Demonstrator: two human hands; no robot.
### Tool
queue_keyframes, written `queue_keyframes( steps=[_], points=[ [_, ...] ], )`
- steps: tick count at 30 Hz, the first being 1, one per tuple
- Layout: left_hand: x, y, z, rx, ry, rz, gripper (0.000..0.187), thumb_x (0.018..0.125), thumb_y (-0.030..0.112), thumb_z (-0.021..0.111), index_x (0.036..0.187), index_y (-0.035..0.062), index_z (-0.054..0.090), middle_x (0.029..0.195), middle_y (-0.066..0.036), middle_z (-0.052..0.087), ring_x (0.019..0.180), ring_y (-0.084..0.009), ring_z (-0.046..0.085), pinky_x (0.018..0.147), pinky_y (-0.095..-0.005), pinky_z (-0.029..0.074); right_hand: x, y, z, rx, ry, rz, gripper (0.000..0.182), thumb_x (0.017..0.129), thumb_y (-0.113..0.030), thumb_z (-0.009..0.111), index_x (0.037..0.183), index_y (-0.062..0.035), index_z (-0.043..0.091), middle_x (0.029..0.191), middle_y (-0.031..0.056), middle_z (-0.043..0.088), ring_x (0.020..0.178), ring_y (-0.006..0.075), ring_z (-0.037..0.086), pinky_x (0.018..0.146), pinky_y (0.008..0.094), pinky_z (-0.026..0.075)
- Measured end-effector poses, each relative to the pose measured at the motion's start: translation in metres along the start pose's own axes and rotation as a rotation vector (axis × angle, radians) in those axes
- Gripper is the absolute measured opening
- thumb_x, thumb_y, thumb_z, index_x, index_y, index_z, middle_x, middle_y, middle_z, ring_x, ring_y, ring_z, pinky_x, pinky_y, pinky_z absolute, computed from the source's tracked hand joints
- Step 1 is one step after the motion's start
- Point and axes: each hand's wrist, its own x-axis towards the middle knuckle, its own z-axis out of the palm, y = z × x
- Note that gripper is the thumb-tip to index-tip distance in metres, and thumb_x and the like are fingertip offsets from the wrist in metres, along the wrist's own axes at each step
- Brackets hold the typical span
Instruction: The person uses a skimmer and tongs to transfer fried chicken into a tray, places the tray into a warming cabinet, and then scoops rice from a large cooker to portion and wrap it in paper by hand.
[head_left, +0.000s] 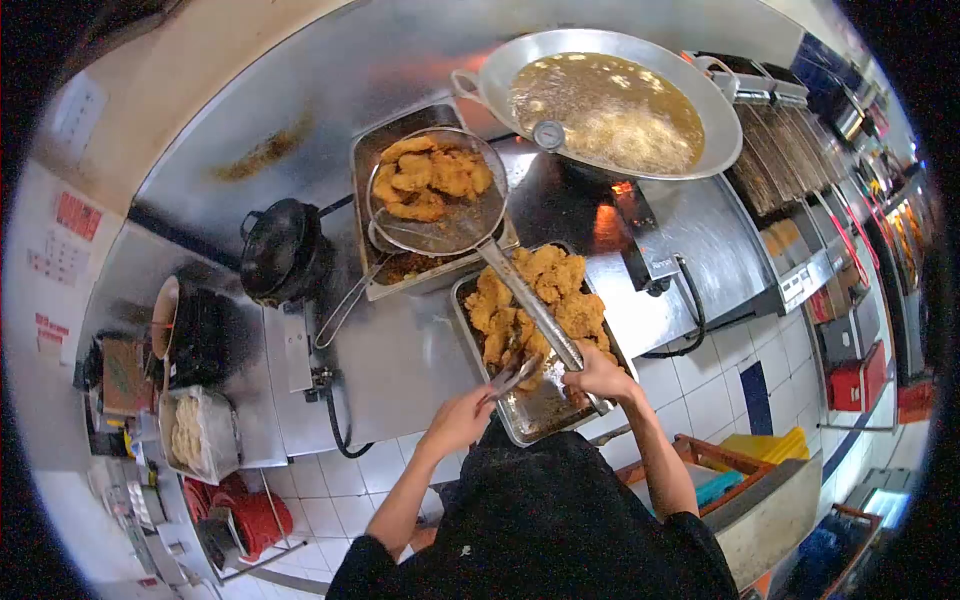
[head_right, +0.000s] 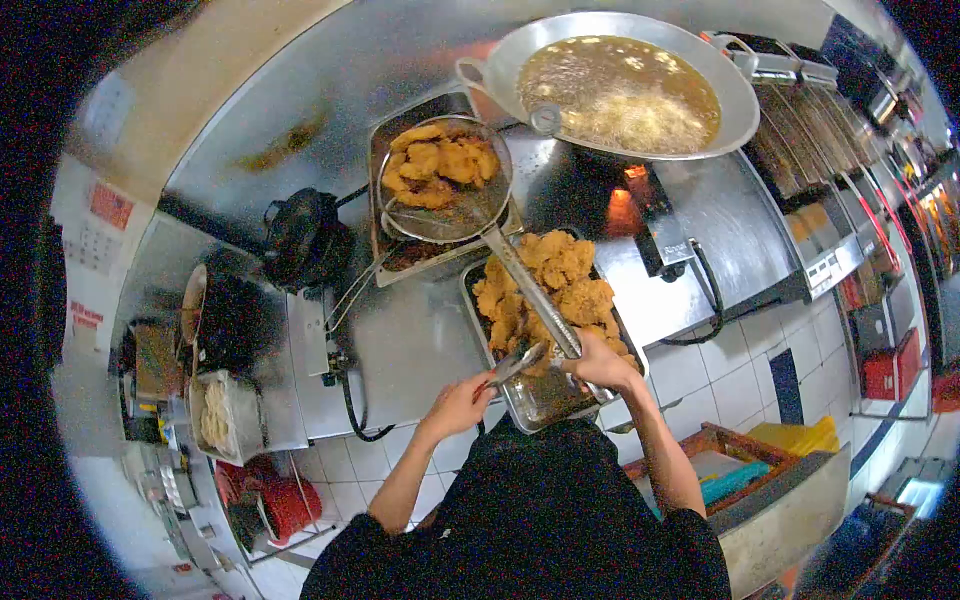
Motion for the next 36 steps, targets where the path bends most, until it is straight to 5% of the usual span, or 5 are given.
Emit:
queue_keyframes(
  steps=[5, 13, 21, 25, 36],
  points=[
    [0.025, 0.039, -0.035, 0.541, -0.141, -0.051, 0.033, 0.088, 0.026, 0.052, 0.118, 0.0131, 0.058, 0.085, -0.021, 0.066, 0.083, -0.0403, 0.063, 0.071, -0.0522, 0.047, 0.003, 0.006, -0.003, -0.046, 0.012, 0.033, 0.036, 0.075, -0.003, 0.06, 0.108, 0.0012, 0.047, 0.064, 0.0019, 0.049, 0.046, 0.0116, 0.05, 0.039, 0.028, 0.042],
    [0.01, 0.046, -0.059, 0.516, -0.114, 0.0, 0.028, 0.086, 0.026, 0.054, 0.108, 0.0094, 0.06, 0.075, -0.019, 0.065, 0.076, -0.0399, 0.063, 0.068, -0.0513, 0.048, 0.006, 0.015, -0.003, -0.169, 0.077, 0.039, 0.033, 0.075, -0.005, 0.065, 0.102, -0.0019, 0.047, 0.073, 0.0039, 0.05, 0.049, 0.0121, 0.051, 0.04, 0.0285, 0.044],
    [0.02, 0.035, -0.149, 0.058, 0.373, -0.017, 0.03, 0.092, 0.035, 0.054, 0.089, 0.0052, 0.056, 0.065, -0.006, 0.057, 0.057, -0.0171, 0.056, 0.052, -0.0325, 0.046, 0.006, 0.017, -0.001, -0.101, 0.073, -0.026, 0.031, 0.073, -0.002, 0.064, 0.098, -0.0008, 0.047, 0.066, 0.003, 0.049, 0.046, 0.0118, 0.05, 0.039, 0.0289, 0.043],
    [0.096, 0.025, -0.147, -0.741, 0.381, -0.244, 0.027, 0.095, 0.038, 0.053, 0.085, 0.0133, 0.049, 0.067, 0.002, 0.049, 0.048, -0.0019, 0.036, 0.038, -0.0165, 0.027, 0.007, 0.02, -0.002, -0.112, 0.057, 0.009, 0.031, 0.073, -0.003, 0.065, 0.099, -0.0014, 0.048, 0.068, 0.003, 0.051, 0.05, 0.0113, 0.051, 0.039, 0.0269, 0.043],
    [0.21, 0.016, -0.133, -1.307, 0.488, -0.237, 0.027, 0.098, 0.032, 0.045, 0.083, 0.0091, 0.045, 0.067, -0.003, 0.047, 0.038, -0.0072, 0.031, 0.033, -0.0224, 0.026, -0.004, -0.002, 0.007, -0.125, 0.068, 0.051, 0.022, 0.077, -0.006, 0.065, 0.09, -0.0024, 0.047, 0.064, 0.0025, 0.049, 0.049, 0.0117, 0.052, 0.04, 0.0288, 0.043]
  ],
)
